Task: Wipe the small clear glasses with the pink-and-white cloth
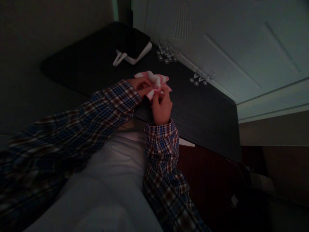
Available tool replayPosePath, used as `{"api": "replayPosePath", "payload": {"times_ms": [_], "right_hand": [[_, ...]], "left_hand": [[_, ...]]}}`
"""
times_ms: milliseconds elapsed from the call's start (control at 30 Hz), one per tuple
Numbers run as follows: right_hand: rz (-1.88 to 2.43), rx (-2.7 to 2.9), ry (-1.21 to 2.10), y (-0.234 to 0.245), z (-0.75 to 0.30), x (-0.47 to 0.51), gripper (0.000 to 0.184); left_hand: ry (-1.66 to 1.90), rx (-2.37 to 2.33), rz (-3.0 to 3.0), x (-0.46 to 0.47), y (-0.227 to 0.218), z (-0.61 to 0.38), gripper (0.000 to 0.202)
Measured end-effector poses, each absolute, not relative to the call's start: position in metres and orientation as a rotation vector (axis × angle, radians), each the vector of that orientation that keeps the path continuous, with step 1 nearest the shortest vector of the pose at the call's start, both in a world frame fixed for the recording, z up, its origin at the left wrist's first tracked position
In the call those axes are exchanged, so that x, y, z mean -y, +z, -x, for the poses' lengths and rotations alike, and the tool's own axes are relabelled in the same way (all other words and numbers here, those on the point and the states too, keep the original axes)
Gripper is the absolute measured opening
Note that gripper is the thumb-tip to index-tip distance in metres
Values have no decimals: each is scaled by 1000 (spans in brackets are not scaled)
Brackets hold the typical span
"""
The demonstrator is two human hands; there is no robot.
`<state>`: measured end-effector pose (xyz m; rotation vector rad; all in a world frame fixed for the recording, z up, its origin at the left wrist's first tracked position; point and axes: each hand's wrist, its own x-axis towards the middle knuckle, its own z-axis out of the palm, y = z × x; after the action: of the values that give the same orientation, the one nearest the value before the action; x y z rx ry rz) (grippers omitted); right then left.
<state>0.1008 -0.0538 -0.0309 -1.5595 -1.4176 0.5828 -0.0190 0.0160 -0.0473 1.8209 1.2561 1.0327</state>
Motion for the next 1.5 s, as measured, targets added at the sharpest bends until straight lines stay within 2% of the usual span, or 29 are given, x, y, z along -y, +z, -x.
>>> {"api": "replayPosePath", "payload": {"times_ms": [433, 633, 1067, 1500], "right_hand": [[1510, 1455, 561, -38, -103, 51, 21], [1568, 1484, 545, -36, -103, 51, 21], [1482, 1475, 592, -41, -105, 51, 24], [1509, 1460, 601, -37, -103, 52, 22]], "left_hand": [[1125, -1134, -1833, -20, -58, 22, 16], [1109, -1124, -1802, -18, -54, 22, 17], [1088, -1171, -1786, -13, -47, 21, 32], [1025, -1152, -1774, -18, -52, 23, 18]]}}
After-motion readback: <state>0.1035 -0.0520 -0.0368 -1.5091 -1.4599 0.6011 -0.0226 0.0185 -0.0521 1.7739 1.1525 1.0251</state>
